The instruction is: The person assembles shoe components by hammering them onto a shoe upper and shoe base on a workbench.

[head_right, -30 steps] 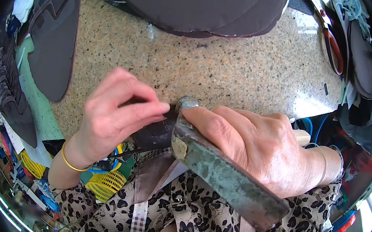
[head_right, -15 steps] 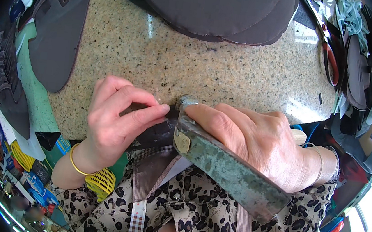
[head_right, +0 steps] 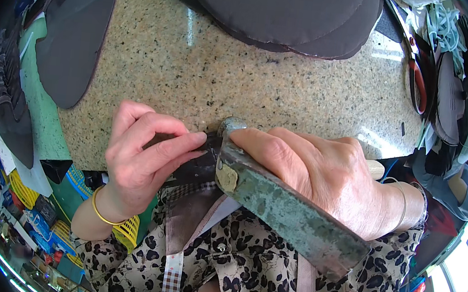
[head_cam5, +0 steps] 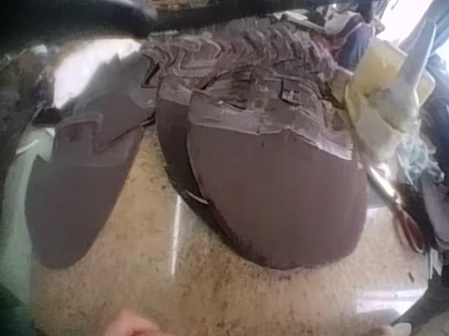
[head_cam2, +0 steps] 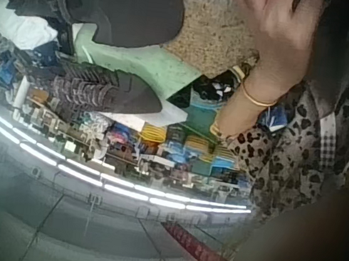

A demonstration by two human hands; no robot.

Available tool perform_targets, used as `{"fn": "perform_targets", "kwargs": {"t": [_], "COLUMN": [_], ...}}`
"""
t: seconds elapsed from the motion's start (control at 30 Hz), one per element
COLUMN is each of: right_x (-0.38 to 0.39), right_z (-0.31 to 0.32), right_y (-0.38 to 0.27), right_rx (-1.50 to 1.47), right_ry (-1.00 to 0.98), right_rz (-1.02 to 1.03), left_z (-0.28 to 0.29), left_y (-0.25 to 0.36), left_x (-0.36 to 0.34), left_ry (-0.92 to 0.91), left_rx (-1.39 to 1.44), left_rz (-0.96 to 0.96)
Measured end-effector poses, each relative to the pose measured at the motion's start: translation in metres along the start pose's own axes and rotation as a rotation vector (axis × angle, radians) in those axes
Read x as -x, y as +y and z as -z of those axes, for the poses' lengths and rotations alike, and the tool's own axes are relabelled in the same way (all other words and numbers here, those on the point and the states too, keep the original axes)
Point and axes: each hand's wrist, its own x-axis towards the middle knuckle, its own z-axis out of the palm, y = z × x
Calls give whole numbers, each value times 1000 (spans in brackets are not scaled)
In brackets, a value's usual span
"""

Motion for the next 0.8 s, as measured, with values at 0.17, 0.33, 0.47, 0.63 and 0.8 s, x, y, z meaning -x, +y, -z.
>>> {"fn": "perform_targets", "kwargs": {"t": [0.17,0.33,0.47,0.63,0.8], "right_x": [-2,-12,-12,-12,-23], "right_z": [1,5,3,6,7], "right_y": [-2,-7,-10,0,-6], "right_rx": [34,79,34,-50,25], "right_ry": [-29,-51,-42,-112,-225], "right_rz": [-2,41,-10,43,50], "left_z": [3,3,4,5,6], "left_y": [9,18,9,7,15], "left_x": [1,2,-1,4,7], "left_ry": [-12,-19,-35,-13,-48], "left_rx": [-94,-208,-124,-125,-297], "left_rz": [-77,-72,-25,-69,-74]}}
